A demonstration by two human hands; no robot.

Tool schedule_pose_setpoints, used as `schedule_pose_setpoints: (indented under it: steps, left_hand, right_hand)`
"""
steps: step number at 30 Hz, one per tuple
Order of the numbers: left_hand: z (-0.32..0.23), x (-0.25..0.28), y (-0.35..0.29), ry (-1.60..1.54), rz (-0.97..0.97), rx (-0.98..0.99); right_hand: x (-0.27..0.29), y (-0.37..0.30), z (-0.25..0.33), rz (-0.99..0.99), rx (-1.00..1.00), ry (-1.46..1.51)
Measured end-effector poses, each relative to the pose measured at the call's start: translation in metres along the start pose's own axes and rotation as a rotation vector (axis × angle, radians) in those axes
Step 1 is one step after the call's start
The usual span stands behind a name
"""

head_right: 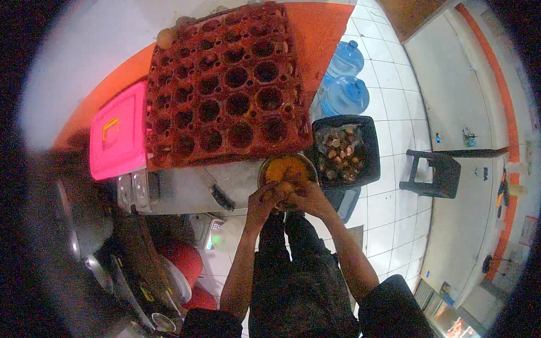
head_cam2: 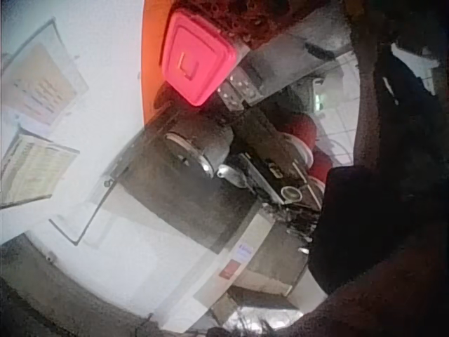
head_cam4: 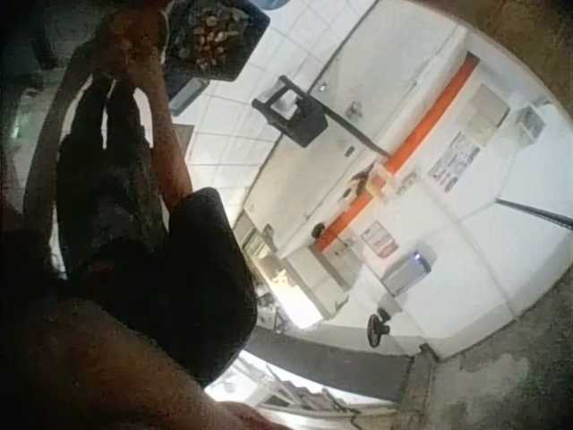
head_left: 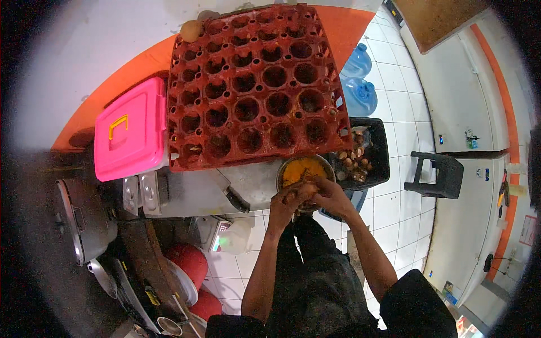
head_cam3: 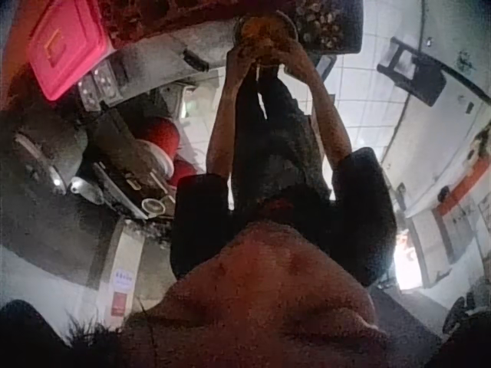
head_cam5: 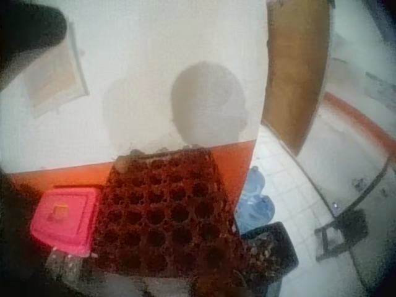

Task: Cracking several eggs from a crate into a metal bowl in a kitchen.

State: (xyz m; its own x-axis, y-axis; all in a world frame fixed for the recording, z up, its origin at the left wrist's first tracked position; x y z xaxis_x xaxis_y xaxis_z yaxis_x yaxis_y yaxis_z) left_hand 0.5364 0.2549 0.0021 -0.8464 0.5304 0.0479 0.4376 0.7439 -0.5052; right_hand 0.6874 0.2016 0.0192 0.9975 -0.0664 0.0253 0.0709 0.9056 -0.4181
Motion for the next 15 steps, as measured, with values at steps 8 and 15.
schedule_pose_setpoints:
  steps: [8, 15]
  left_hand:
    - [0.015, -0.007, 0.004, -0.652, -0.018, 0.189]
    - [0.016, -0.024, 0.005, -0.638, -0.083, 0.084]
  right_hand:
    - [0.005, 0.002, 0.005, -0.11, -0.024, 0.143]
    - [-0.017, -0.012, 0.01, -0.525, 0.413, -0.368]
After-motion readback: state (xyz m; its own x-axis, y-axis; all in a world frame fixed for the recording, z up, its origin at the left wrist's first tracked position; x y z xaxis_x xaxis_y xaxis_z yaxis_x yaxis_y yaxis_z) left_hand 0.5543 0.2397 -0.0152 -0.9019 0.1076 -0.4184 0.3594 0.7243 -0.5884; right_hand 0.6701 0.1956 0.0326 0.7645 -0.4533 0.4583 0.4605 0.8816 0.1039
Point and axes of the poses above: each hand's wrist, its own y-axis towards the middle knuckle, its own x-axis out of the back of the hand, z = x × y, the point moved 6 cm from there along y, towards the middle knuckle, and after that the axes turned 3 degrees about x, right-handed, at the moved point
